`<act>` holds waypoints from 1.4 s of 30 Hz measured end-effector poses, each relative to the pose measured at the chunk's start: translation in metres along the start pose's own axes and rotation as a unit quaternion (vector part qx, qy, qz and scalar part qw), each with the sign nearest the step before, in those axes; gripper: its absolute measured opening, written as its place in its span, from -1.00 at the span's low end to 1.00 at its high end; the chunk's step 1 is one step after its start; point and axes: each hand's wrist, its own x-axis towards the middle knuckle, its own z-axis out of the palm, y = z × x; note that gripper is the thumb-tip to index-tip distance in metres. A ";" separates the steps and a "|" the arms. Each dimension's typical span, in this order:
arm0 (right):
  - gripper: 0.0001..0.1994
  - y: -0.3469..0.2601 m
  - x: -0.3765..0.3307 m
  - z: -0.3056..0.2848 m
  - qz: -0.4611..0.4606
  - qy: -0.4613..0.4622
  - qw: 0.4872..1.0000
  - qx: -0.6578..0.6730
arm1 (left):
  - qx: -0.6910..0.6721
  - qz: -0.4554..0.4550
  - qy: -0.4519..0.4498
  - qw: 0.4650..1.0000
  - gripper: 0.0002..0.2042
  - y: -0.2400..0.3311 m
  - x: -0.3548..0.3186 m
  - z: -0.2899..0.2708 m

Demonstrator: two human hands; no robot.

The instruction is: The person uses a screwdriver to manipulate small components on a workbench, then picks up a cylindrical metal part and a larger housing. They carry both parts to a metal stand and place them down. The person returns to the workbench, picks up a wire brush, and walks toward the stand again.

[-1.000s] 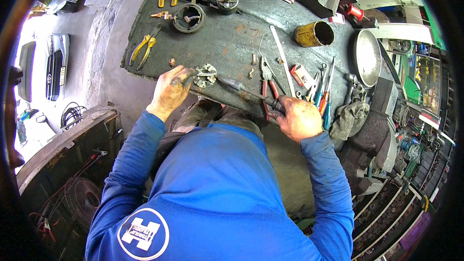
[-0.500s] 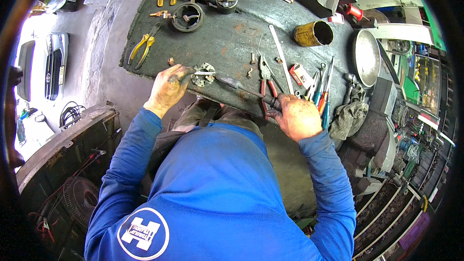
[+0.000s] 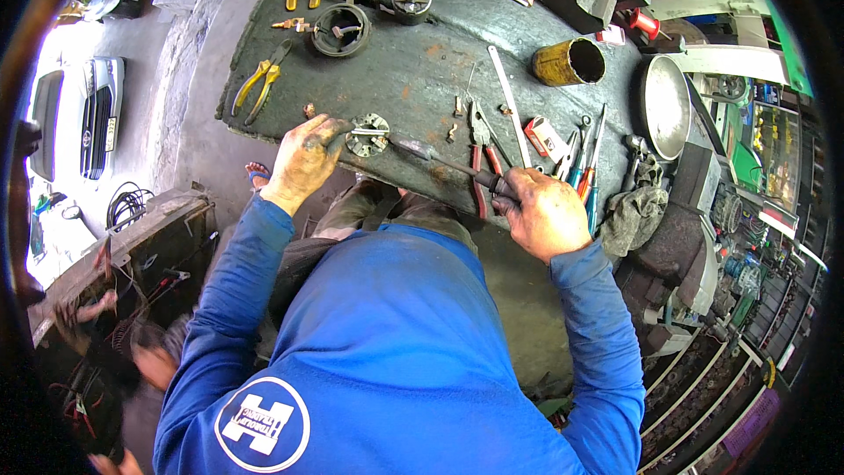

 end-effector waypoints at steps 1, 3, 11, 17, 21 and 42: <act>-0.78 -0.001 0.000 -0.001 -0.004 0.001 1.000 -0.005 | 0.001 0.007 -0.001 1.000 -0.79 0.000 0.000 0.000; -0.78 -0.002 0.001 -0.002 -0.010 0.004 1.000 -0.015 | 0.002 0.011 0.000 1.000 -0.79 0.002 0.000 0.001; -0.71 -0.002 -0.002 0.001 -0.023 0.024 0.999 0.010 | -0.039 0.001 0.029 0.999 -0.82 0.007 -0.001 -0.002; -0.71 -0.002 0.000 -0.002 -0.024 0.015 0.999 0.021 | -0.108 -0.112 0.155 0.976 -0.84 -0.001 -0.010 -0.015; -0.73 -0.004 0.001 -0.006 -0.006 -0.005 1.000 0.010 | -0.523 -0.358 0.113 0.765 -0.83 -0.016 -0.019 -0.023; -0.74 -0.032 0.011 -0.028 -0.002 -0.038 0.991 -0.126 | 0.137 -0.026 -0.135 0.981 -0.27 0.012 0.002 -0.005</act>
